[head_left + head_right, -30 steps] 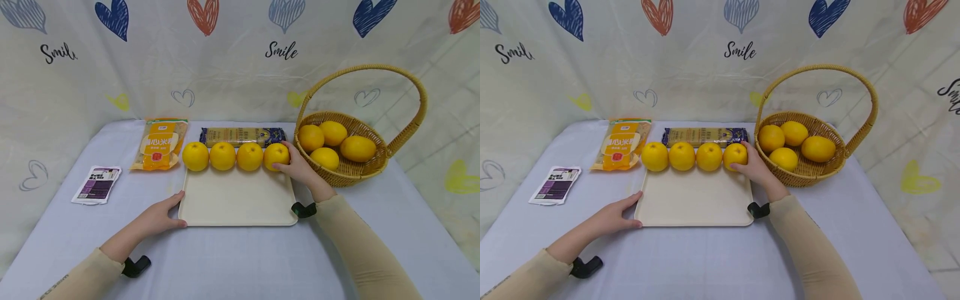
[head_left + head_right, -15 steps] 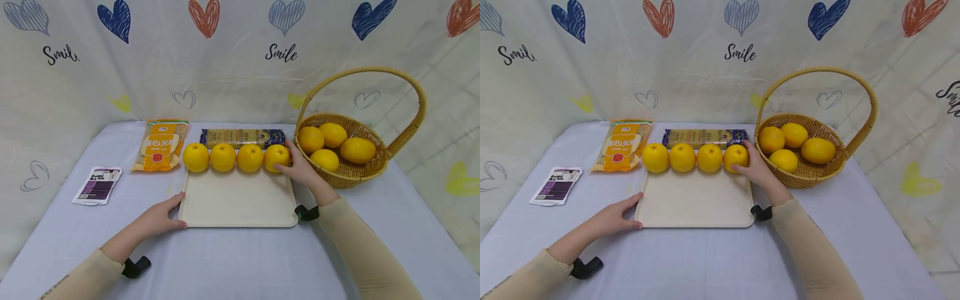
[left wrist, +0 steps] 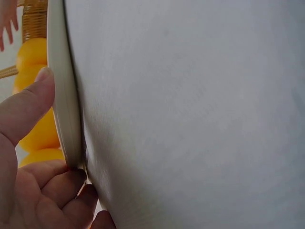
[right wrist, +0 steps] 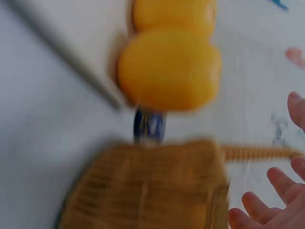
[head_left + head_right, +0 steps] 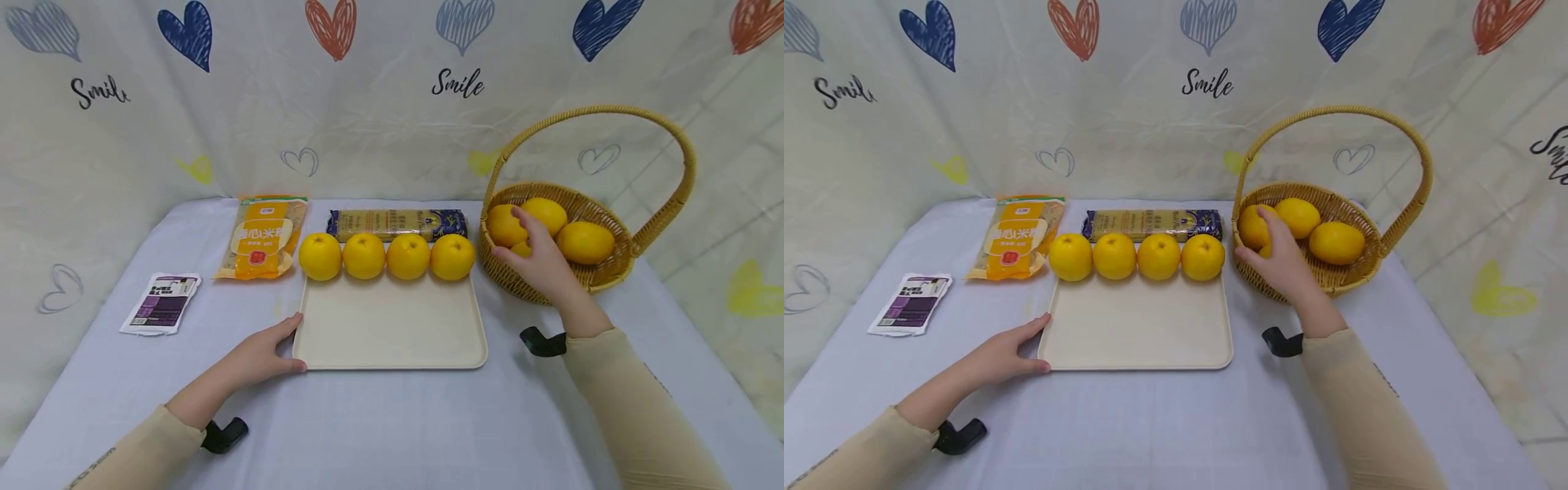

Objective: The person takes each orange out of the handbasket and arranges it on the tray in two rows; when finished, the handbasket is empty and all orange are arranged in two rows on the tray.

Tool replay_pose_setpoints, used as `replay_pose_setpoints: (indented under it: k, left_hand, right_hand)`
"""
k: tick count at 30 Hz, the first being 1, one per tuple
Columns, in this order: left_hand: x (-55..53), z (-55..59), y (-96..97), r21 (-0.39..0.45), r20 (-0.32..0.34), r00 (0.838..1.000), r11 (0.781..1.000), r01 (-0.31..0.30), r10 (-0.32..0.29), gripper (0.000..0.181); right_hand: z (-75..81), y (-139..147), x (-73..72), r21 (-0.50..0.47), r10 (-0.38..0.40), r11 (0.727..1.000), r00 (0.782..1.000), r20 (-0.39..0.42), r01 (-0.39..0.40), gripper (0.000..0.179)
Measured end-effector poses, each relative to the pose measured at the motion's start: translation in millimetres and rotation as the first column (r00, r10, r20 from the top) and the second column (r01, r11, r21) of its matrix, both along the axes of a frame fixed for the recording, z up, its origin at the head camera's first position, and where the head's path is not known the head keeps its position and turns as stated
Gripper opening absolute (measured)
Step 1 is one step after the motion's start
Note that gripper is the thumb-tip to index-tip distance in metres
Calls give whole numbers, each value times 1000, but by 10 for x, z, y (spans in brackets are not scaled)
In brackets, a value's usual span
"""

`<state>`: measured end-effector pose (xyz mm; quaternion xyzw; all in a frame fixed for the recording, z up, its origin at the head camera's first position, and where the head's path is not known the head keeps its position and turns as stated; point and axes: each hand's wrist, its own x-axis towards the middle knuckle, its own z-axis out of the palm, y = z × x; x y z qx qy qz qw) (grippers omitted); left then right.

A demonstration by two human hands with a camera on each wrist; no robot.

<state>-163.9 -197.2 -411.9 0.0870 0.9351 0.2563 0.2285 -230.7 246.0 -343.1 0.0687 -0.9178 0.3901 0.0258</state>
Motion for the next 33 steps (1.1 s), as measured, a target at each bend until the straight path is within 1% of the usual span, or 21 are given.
replay_pose_setpoints:
  k: [1, 2, 4, 6, 7, 9, 10, 14, 16, 24, 28, 31, 33]
  left_hand:
    - [-2, 0, -1, 2, -2, 1000, 1000, 0, 0, 99]
    - [-3, -2, -3, 3, -4, 1000, 1000, 1, -1, 99]
    - [-1, -6, -2, 2, -4, 1000, 1000, -2, 2, 99]
    - [0, -6, -2, 1, -1, 1000, 1000, -6, 6, 99]
    - [2, -5, -2, -2, -1, 1000, 1000, -8, 8, 98]
    - [4, 1, -2, -5, 2, 1000, 1000, -13, 13, 98]
    - [5, 4, -1, -5, 3, 1000, 1000, -16, 16, 98]
    - [9, 11, 6, -5, 2, 1000, 1000, -16, 16, 98]
    - [9, 12, 9, 1, 0, 1000, 1000, -14, 14, 98]
    - [12, 12, 17, -1, 0, 1000, 1000, -16, 16, 99]
    - [15, 15, 18, -2, 1, 1000, 1000, -16, 16, 99]
    - [15, 12, 17, -1, 0, 1000, 1000, -15, 15, 99]
    - [17, 10, 15, 1, 1, 1000, 1000, -16, 16, 99]
  right_hand:
    - [7, 94, -19, -19, -8, 1000, 1000, 8, 8, 83]
    - [13, 182, -34, -25, -19, 1000, 999, 33, 19, 85]
    - [12, 344, -57, -9, -25, 1000, 996, 80, 26, 89]
    - [5, 459, -75, 26, -22, 999, 992, 126, 19, 92]
    - [-1, 503, -86, 58, -19, 998, 989, 144, 11, 93]
    - [-14, 562, -107, 125, -8, 992, 984, 176, -14, 95]
    - [-23, 584, -119, 143, 3, 989, 982, 190, -31, 96]
    - [-58, 636, -150, 190, 39, 978, 969, 242, -86, 97]
    - [-76, 653, -157, 193, 52, 975, 963, 265, -106, 96]
    - [-97, 669, -184, 239, 40, 962, 936, 349, -131, 94]
    - [-101, 679, -195, 259, 49, 953, 921, 386, -159, 93]
    - [-102, 679, -200, 259, 57, 951, 917, 395, -170, 91]
    - [-102, 673, -201, 265, 59, 949, 921, 385, -171, 90]
